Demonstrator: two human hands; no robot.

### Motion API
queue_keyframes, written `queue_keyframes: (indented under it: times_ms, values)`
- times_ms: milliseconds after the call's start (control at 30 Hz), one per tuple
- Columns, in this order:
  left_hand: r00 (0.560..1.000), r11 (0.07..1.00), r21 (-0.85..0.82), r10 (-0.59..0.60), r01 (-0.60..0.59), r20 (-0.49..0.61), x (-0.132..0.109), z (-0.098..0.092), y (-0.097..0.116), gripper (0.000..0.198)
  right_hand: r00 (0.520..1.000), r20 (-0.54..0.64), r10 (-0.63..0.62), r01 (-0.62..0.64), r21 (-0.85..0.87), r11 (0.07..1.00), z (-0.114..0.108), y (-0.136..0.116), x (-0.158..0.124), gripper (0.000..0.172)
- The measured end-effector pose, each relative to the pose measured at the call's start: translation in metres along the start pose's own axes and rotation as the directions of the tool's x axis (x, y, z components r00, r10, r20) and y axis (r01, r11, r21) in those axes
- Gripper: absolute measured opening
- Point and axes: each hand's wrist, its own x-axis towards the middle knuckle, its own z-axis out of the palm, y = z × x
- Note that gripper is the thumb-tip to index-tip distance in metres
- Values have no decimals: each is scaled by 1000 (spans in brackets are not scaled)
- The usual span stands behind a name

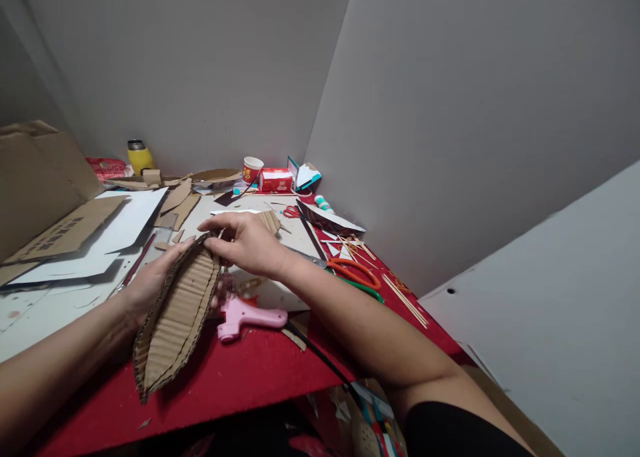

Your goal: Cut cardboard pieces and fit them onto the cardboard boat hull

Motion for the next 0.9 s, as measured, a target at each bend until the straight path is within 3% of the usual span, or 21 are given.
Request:
queue_keyframes:
  times_ms: [167, 467, 600, 667, 767, 833, 900]
  values:
    - [1000, 1000, -20, -16, 16, -11, -1, 0, 0, 32, 993, 86, 77, -83, 80, 993, -3, -6, -1, 20]
    - [998, 1000, -7, -16, 17, 55, 4, -8, -5, 32, 996, 42, -75, 72, 71, 995, 0, 1, -1, 4]
    - [990, 999, 33, 10, -15, 140, 2, -8, 0, 35, 998, 53, -35, 30, 94, 995, -8, -6, -6, 25]
    - [993, 995, 58, 73, -78, 90, 0, -8, 8, 35, 998, 28, -58, 58, 16, 998, -17, -10, -15, 33]
    - [982, 980, 72, 189, -187, -18, -5, -10, 23, 34, 994, 95, -54, 78, -270, 960, -34, -7, -36, 23]
    - [965, 964, 77, 259, -254, -52, -9, -10, 32, 35, 983, 177, 44, 44, -464, 885, -46, 2, -51, 22]
    - [938, 938, 114, 337, -328, -79, -13, -9, 38, 34, 972, 172, 158, -9, -648, 762, -58, 12, -64, 24]
